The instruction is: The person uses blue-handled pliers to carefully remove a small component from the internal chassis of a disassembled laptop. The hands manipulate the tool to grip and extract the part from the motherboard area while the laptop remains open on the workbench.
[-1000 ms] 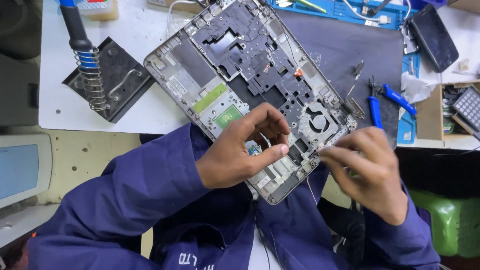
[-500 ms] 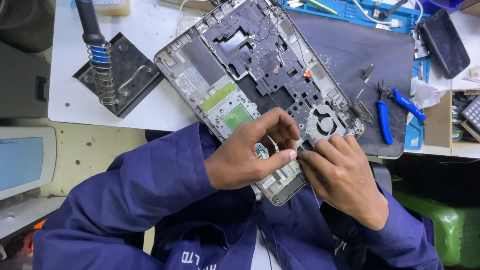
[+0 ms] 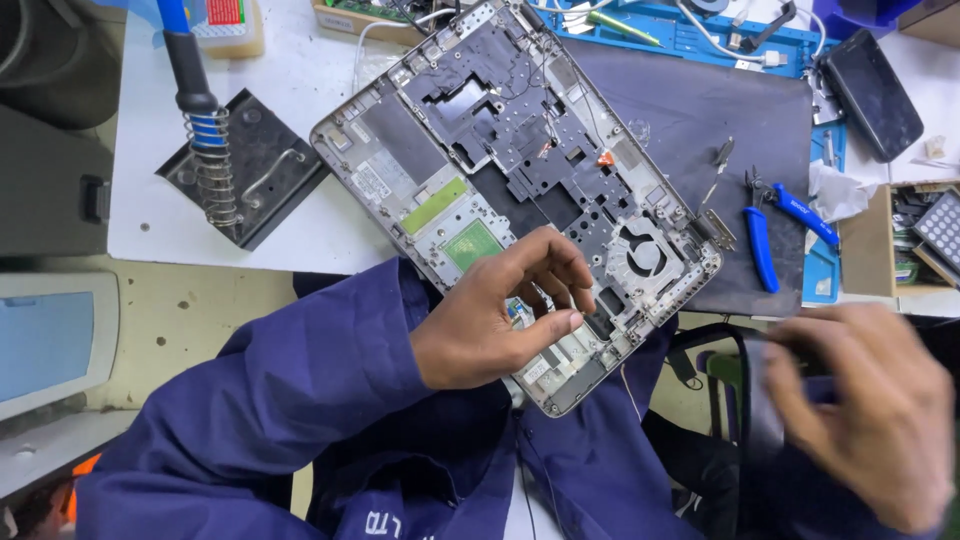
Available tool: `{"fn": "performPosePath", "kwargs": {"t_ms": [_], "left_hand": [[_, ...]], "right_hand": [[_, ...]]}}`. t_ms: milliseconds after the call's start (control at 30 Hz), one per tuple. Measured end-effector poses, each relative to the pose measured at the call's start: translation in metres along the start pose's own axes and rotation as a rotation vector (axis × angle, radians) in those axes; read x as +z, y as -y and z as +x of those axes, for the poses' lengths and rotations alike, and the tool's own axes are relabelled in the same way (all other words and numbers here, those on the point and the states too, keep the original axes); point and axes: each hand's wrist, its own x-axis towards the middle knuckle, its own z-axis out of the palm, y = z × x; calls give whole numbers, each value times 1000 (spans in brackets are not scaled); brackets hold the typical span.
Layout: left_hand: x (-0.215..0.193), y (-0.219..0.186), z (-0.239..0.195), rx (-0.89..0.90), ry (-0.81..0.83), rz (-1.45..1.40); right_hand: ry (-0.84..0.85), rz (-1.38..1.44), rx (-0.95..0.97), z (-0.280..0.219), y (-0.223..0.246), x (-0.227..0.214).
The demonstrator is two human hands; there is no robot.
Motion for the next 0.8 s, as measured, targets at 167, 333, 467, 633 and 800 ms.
{"fn": "performPosePath", "kwargs": {"t_ms": [167, 333, 467, 633, 800], "left_hand": [[0, 1, -1, 13, 23, -1], [6, 3, -1, 38, 41, -16], [8, 4, -1, 72, 42, -67], [12, 4, -3, 52, 39, -110], [15, 4, -5, -20, 70, -149]], "right_hand": [[-20, 58, 524, -180, -337, 156], [223, -299, 469, -185, -284, 145], [-311, 120, 108, -45, -13, 30], [-449, 482, -227, 27, 69, 44], [-397, 565, -333, 32, 64, 64]]}}
